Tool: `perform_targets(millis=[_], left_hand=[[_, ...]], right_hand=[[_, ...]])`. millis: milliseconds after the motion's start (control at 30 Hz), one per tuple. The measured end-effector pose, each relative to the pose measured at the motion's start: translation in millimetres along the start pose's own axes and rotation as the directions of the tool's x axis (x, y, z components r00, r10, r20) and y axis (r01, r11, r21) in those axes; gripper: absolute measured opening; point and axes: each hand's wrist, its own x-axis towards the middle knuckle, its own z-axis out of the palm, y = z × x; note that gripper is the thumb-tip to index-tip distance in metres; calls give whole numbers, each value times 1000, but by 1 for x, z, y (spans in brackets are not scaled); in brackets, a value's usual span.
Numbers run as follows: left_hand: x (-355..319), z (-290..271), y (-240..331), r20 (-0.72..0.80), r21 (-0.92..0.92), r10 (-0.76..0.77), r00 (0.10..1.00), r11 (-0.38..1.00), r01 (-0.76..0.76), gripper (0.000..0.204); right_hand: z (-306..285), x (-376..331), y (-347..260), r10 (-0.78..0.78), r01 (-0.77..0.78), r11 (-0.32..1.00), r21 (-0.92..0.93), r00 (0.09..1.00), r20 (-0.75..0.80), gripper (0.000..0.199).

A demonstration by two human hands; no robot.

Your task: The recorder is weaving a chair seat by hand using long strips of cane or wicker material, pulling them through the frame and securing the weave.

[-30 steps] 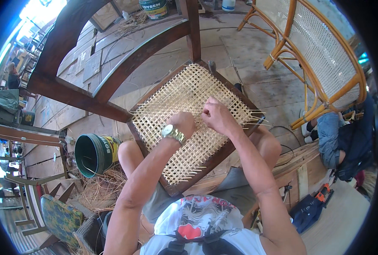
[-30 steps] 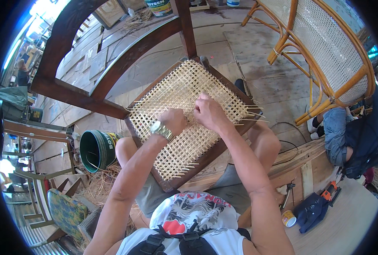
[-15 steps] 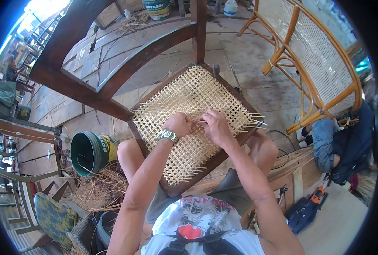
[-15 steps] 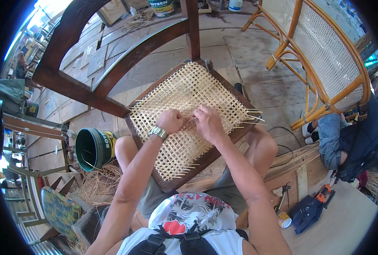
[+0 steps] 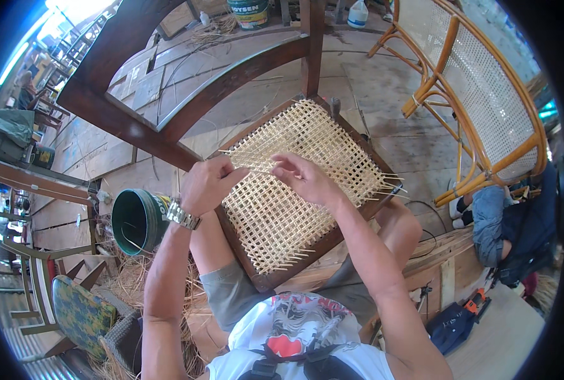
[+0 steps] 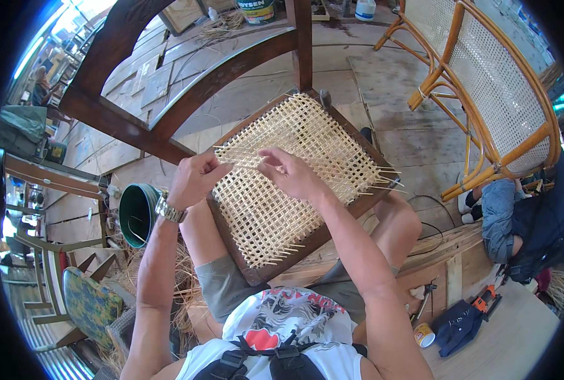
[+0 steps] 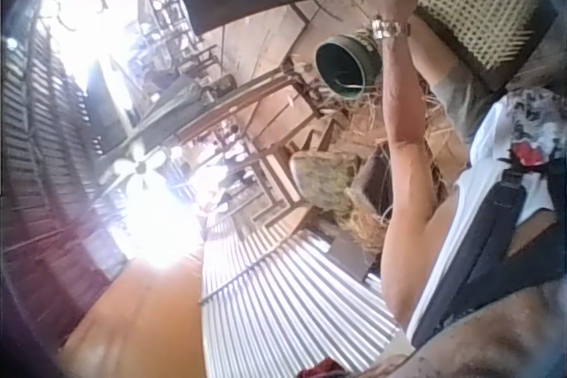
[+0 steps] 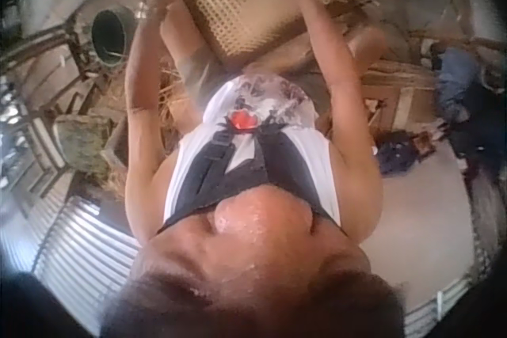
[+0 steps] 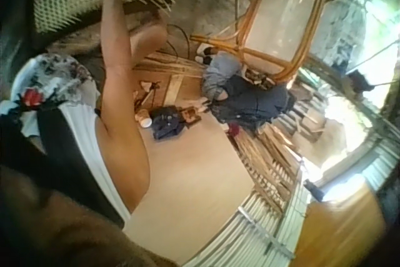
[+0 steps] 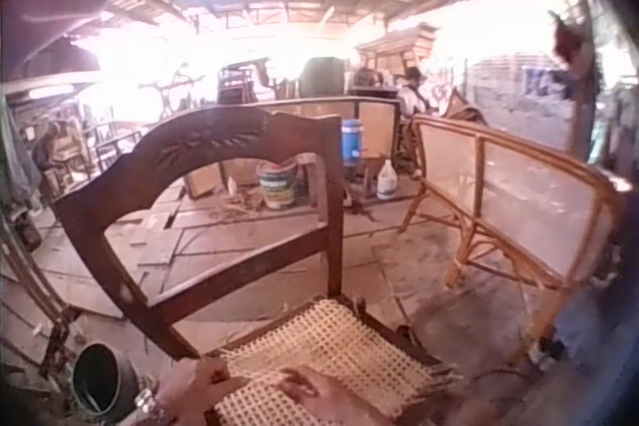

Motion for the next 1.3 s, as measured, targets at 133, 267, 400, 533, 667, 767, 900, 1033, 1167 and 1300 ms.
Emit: perform_targets(millis=[133, 267, 400, 533, 667, 767, 900, 1033, 1167, 1300], left_hand=[[17, 32, 11, 166, -265, 14, 986, 964, 31, 37], [37, 100, -3, 197, -72, 59, 979, 996, -46, 31], [43, 118, 10, 278, 96, 75, 958, 990, -105, 26], [51, 113, 38, 373, 374, 71, 925, 901, -220, 25], [57, 118, 56, 362, 431, 73, 929, 871, -236, 22], [47, 125, 62, 325, 397, 36, 945, 902, -171, 23], [37, 140, 40, 274, 149, -62, 960, 989, 21, 28], [48, 139, 4, 282, -83, 31, 959, 996, -8, 41], [47, 126, 16, 312, 117, -100, 945, 991, 66, 48], [27, 70, -5, 227, 263, -257, 940, 945, 195, 45]], right_hand=[[-18, 4, 2, 76, -134, 941, 310, 978, 193, 31], [-40, -1, 39, 150, -126, 910, -394, 988, 30, 25], [-33, -4, 47, 82, -70, 890, -450, 997, 6, 22], [-38, -5, 41, 139, -134, 898, -419, 990, -18, 24], [-36, -3, 49, 131, -139, 919, -368, 990, -47, 26], [-34, -3, 54, 32, -70, 909, -411, 995, -98, 26], [-27, -1, 44, 62, -35, 890, -454, 997, 43, 22], [-12, -2, 49, -87, 102, 860, -500, 995, 53, 15], [-8, -7, 57, -91, 81, 860, -503, 996, 4, 14], [-17, -9, 50, 98, -67, 907, -417, 994, 54, 16]])
